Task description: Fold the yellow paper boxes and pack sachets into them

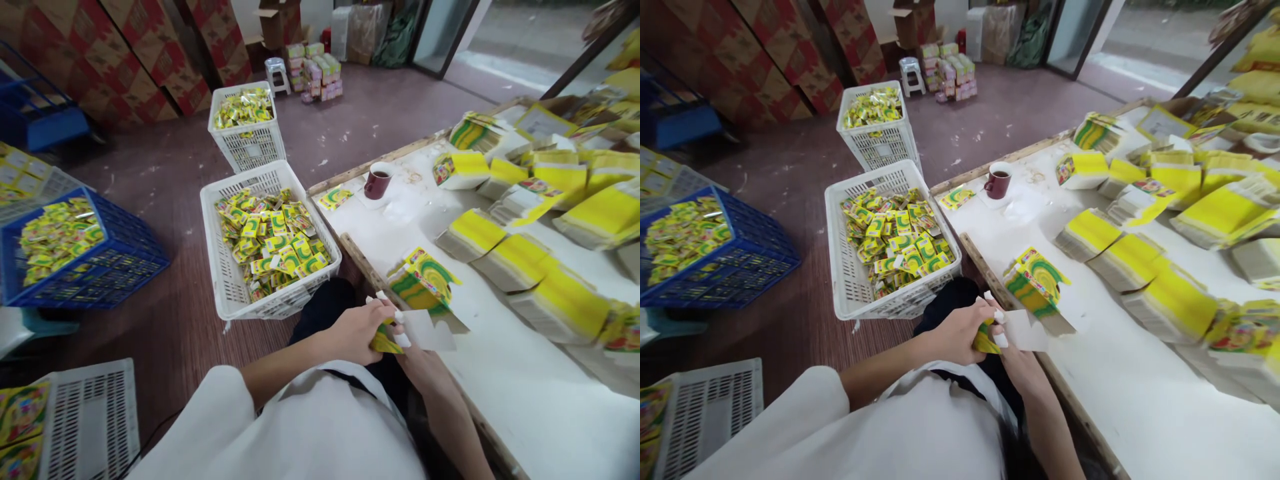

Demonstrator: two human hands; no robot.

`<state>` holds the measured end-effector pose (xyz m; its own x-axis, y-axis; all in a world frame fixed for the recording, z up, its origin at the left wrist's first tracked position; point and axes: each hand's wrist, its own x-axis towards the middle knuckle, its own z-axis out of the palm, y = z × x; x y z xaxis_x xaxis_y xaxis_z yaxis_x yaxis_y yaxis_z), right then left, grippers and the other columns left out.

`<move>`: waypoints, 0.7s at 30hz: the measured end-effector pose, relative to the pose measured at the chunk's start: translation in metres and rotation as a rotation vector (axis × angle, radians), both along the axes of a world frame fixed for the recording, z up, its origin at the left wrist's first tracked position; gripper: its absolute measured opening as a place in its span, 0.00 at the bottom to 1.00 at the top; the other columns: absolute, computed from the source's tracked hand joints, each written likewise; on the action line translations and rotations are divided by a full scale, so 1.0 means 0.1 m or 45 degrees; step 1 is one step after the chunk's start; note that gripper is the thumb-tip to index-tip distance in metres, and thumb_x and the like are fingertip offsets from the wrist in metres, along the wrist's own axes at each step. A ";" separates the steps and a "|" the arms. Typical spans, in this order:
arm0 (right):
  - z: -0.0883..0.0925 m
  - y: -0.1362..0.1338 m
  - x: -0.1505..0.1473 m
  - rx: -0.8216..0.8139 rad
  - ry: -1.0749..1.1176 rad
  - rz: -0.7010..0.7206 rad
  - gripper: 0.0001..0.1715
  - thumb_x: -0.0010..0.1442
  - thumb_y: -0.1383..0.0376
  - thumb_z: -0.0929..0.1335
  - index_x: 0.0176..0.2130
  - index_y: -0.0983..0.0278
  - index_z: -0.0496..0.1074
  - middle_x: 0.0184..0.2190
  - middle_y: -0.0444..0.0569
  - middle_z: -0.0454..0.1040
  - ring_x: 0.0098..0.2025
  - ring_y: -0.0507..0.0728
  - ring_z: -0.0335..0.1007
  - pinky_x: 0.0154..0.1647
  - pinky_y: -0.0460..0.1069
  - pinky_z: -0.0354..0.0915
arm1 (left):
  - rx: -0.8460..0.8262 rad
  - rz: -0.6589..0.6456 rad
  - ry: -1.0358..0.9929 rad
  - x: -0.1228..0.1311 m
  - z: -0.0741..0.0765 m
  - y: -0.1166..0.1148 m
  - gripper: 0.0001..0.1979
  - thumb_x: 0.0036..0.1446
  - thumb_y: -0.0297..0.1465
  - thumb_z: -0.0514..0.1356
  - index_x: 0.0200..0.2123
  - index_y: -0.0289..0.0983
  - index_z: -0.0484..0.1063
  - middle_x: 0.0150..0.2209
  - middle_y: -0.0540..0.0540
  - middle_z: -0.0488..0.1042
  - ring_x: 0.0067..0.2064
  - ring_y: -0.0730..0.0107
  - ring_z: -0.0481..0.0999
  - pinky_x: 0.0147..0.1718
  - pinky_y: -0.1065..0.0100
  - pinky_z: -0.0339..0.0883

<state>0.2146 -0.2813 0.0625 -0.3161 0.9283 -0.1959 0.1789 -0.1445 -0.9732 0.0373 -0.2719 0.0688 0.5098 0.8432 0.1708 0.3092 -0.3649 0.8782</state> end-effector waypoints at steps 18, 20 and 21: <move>-0.01 -0.03 0.05 0.739 -0.681 -0.006 0.32 0.67 0.67 0.61 0.68 0.58 0.58 0.72 0.59 0.50 0.70 0.67 0.53 0.60 0.62 0.67 | -0.042 0.339 -0.007 -0.25 0.06 0.08 0.26 0.47 0.36 0.70 0.51 0.41 0.69 0.46 0.40 0.75 0.48 0.52 0.75 0.48 0.56 0.68; 0.00 -0.01 0.10 0.744 -0.676 0.053 0.26 0.67 0.67 0.61 0.62 0.58 0.67 0.71 0.58 0.52 0.69 0.66 0.57 0.58 0.60 0.69 | -0.034 0.316 -0.001 -0.31 0.07 0.13 0.28 0.46 0.39 0.71 0.50 0.40 0.71 0.46 0.39 0.76 0.46 0.53 0.76 0.47 0.57 0.68; 0.02 0.02 0.13 0.749 -0.666 0.064 0.24 0.67 0.67 0.60 0.58 0.58 0.71 0.70 0.58 0.55 0.67 0.66 0.60 0.56 0.60 0.70 | -0.042 0.294 -0.001 -0.33 0.08 0.15 0.29 0.45 0.40 0.72 0.50 0.39 0.71 0.46 0.39 0.77 0.46 0.53 0.77 0.47 0.58 0.69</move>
<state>0.2280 -0.2798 0.0642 -0.3625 0.9127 0.1885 0.6271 0.3886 -0.6751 0.0040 -0.2569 0.0767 0.3027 0.9426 0.1413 0.3802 -0.2554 0.8889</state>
